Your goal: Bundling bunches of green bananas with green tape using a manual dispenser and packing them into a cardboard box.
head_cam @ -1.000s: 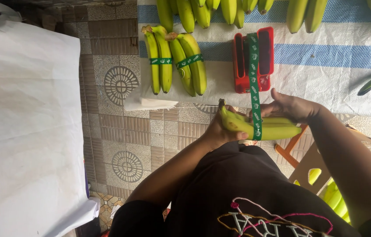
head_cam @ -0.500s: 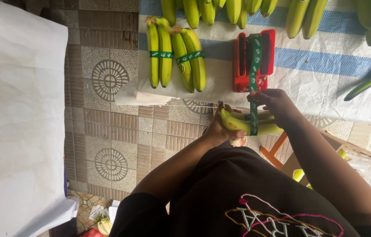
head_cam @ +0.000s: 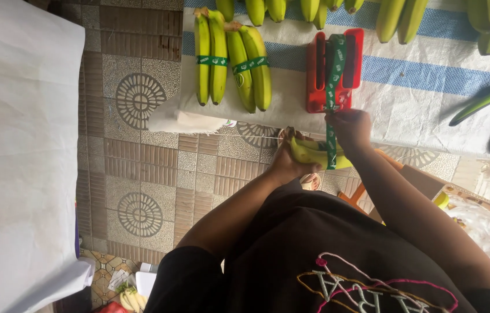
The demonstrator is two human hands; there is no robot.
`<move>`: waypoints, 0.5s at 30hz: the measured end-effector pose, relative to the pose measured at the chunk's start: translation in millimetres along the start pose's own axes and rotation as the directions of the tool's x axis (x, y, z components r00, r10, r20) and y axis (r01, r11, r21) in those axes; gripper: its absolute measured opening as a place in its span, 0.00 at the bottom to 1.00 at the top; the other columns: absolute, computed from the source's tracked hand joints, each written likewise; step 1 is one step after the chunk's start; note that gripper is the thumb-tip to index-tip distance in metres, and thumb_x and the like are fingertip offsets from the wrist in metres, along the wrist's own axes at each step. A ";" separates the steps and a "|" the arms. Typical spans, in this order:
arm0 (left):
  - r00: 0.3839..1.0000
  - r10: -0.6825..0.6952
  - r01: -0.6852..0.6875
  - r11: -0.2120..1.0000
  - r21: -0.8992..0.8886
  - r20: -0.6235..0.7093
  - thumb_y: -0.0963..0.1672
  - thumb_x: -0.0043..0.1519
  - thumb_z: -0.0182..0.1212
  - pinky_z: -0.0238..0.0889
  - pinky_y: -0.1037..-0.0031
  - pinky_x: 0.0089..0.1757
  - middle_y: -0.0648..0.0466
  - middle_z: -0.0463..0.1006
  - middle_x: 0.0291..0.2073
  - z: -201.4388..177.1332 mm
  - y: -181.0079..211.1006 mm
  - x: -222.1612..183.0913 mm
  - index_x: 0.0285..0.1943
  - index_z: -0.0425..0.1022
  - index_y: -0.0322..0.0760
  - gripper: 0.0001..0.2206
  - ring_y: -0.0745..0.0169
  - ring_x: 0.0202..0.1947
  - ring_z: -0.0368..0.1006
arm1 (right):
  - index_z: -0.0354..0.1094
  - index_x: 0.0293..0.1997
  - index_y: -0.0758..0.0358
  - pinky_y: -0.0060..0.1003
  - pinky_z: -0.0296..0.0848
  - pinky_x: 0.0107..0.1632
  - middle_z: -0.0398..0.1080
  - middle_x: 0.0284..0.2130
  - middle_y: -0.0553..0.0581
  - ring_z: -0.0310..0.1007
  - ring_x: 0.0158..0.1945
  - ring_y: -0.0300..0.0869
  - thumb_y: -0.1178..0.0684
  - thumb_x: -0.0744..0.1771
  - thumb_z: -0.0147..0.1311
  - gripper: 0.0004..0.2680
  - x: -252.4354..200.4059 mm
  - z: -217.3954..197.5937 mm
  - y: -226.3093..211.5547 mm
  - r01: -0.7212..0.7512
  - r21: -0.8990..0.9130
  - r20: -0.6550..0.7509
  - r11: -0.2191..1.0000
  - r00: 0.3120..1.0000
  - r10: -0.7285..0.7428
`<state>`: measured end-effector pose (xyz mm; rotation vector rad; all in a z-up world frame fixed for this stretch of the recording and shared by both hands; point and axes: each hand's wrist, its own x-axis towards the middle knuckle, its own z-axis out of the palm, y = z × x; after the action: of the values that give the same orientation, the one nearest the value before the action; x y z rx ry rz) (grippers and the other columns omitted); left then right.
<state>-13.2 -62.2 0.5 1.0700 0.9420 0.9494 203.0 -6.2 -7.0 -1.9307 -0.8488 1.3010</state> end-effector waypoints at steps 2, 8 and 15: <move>1.000 -0.013 0.010 0.994 0.110 0.025 0.47 0.39 0.87 0.68 0.65 0.49 0.45 0.78 0.47 -3.0 7.4 -1.9 0.56 0.57 0.40 0.41 0.49 0.51 0.76 | 0.77 0.36 0.60 0.31 0.59 0.27 0.69 0.22 0.53 0.62 0.22 0.34 0.50 0.64 0.69 0.07 -25.0 5.5 -13.5 -0.033 0.058 0.008 0.998 0.999 0.032; 0.986 -0.127 0.050 0.845 0.532 0.110 0.52 0.37 0.82 0.73 0.51 0.46 0.45 0.81 0.42 3.8 105.3 -8.2 0.55 0.62 0.45 0.39 0.36 0.45 0.79 | 0.75 0.38 0.67 0.33 0.64 0.32 0.73 0.27 0.61 0.67 0.24 0.42 0.54 0.67 0.66 0.07 -77.2 -28.6 -76.7 -0.048 0.071 0.146 0.996 0.989 0.037; 0.891 0.131 -0.378 0.744 0.552 0.434 0.53 0.40 0.79 0.69 0.62 0.44 0.55 0.77 0.55 20.5 114.8 -10.1 0.52 0.61 0.50 0.35 0.48 0.45 0.79 | 0.73 0.35 0.75 0.45 0.68 0.44 0.73 0.31 0.69 0.71 0.33 0.50 0.54 0.66 0.67 0.10 -106.2 -58.7 -65.4 0.003 0.110 0.136 0.994 0.991 -0.018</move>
<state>-15.1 -53.9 117.2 1.9273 0.8112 0.6113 216.7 -62.6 118.0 -1.7655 -0.8348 1.4563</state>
